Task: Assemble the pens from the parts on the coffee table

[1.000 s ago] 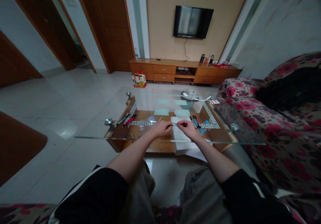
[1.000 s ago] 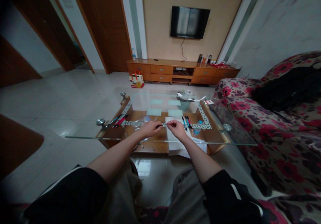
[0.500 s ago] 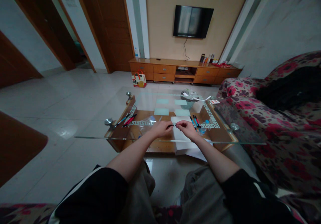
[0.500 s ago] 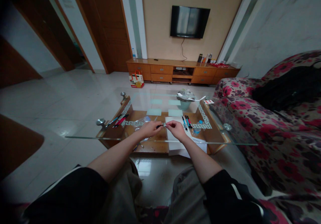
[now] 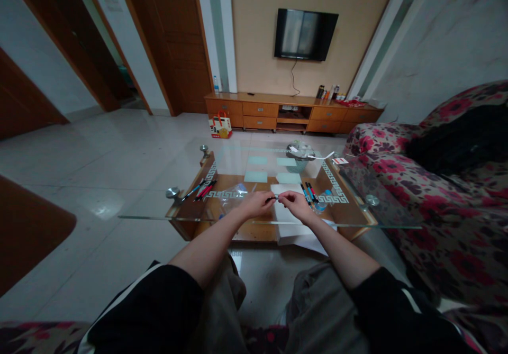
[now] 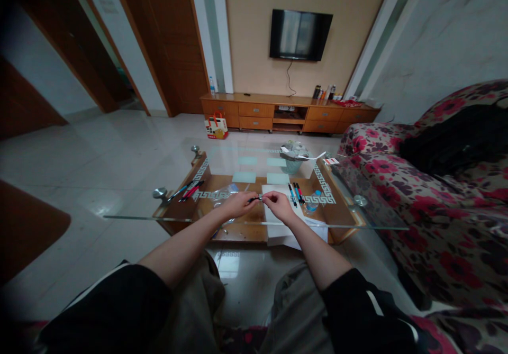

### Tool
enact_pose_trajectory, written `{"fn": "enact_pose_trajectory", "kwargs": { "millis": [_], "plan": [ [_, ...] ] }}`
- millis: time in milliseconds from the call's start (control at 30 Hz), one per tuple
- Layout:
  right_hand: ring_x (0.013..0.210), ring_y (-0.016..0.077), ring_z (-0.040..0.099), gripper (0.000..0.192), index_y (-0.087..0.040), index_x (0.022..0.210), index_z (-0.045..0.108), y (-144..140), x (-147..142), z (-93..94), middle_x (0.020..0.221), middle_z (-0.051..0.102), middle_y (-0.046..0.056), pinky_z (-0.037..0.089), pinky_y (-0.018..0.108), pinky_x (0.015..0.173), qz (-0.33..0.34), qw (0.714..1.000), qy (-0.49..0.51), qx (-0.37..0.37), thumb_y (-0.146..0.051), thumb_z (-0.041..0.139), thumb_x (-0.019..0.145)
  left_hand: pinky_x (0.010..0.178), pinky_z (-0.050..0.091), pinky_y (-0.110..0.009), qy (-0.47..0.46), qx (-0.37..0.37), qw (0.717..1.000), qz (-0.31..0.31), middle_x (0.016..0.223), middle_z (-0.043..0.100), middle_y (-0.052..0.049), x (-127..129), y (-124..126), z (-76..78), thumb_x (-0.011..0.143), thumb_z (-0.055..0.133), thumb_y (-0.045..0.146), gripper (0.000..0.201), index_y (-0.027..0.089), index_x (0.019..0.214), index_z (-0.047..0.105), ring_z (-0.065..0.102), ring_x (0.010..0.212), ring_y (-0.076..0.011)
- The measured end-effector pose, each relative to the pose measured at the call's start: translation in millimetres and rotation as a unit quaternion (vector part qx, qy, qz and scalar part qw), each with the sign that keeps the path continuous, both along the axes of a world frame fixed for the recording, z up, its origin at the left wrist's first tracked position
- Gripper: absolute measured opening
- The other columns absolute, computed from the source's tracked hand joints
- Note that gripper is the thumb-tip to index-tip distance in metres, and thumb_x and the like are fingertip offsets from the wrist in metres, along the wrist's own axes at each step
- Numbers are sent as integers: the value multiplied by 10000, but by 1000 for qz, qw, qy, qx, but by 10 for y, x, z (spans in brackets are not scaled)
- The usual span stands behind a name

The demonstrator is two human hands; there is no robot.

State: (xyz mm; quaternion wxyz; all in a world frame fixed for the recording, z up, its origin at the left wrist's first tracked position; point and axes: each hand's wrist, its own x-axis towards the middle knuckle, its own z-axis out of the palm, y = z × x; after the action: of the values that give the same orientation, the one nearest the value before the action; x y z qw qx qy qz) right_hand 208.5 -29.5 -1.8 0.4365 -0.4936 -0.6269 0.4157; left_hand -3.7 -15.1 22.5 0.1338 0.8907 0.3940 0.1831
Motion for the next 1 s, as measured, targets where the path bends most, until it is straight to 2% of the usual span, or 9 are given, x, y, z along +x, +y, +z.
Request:
{"fn": "enact_pose_trajectory", "kwargs": {
  "millis": [167, 300, 533, 700, 800, 1000],
  "plan": [
    [628, 143, 553, 394, -153, 850, 708, -16, -9, 21, 763, 700, 49, 438, 273, 600, -3, 999, -31, 9, -541, 657, 806, 759, 448, -252, -19, -4, 1000, -19, 982, 695, -17, 5, 7, -10, 988, 460, 388, 252, 254, 1078, 654, 630, 876, -168],
    [661, 152, 579, 392, -149, 870, 711, -28, -17, 30, 779, 699, 52, 458, 278, 624, -2, 1000, -18, 11, -530, 699, 778, 787, 457, -257, -24, -14, 999, -17, 993, 696, -21, 8, 3, -1, 990, 467, 377, 247, 249, 1082, 657, 629, 882, -166],
    [656, 148, 576, 379, -145, 906, 721, -22, -29, -11, 780, 698, 48, 468, 278, 624, 29, 999, -16, 2, -498, 718, 769, 802, 460, -264, -28, -5, 999, -34, 996, 694, -32, 4, 27, -40, 963, 499, 359, 250, 236, 1103, 666, 630, 915, -175],
    [639, 150, 588, 378, -165, 872, 702, -15, -14, -37, 779, 705, 45, 472, 267, 604, 44, 999, -31, -5, -536, 634, 839, 809, 461, -272, -43, 6, 998, -53, 947, 687, -39, 1, 47, -59, 926, 520, 289, 212, 212, 1041, 681, 623, 895, -179],
    [602, 150, 586, 383, -180, 813, 686, -15, 8, -52, 749, 704, 37, 452, 260, 574, 30, 998, -62, 1, -548, 596, 870, 803, 462, -273, -53, 6, 997, -61, 926, 680, -45, 6, 52, -56, 909, 520, 249, 205, 200, 1026, 681, 617, 884, -179],
    [607, 162, 592, 481, -193, 694, 678, -16, 31, -65, 675, 676, 34, 441, 261, 577, 25, 990, -133, 28, -550, 474, 943, 815, 468, -281, -56, -16, 996, -74, 933, 680, -51, 14, 64, -65, 893, 521, 221, 236, 202, 1058, 687, 618, 893, -182]
  ]
}}
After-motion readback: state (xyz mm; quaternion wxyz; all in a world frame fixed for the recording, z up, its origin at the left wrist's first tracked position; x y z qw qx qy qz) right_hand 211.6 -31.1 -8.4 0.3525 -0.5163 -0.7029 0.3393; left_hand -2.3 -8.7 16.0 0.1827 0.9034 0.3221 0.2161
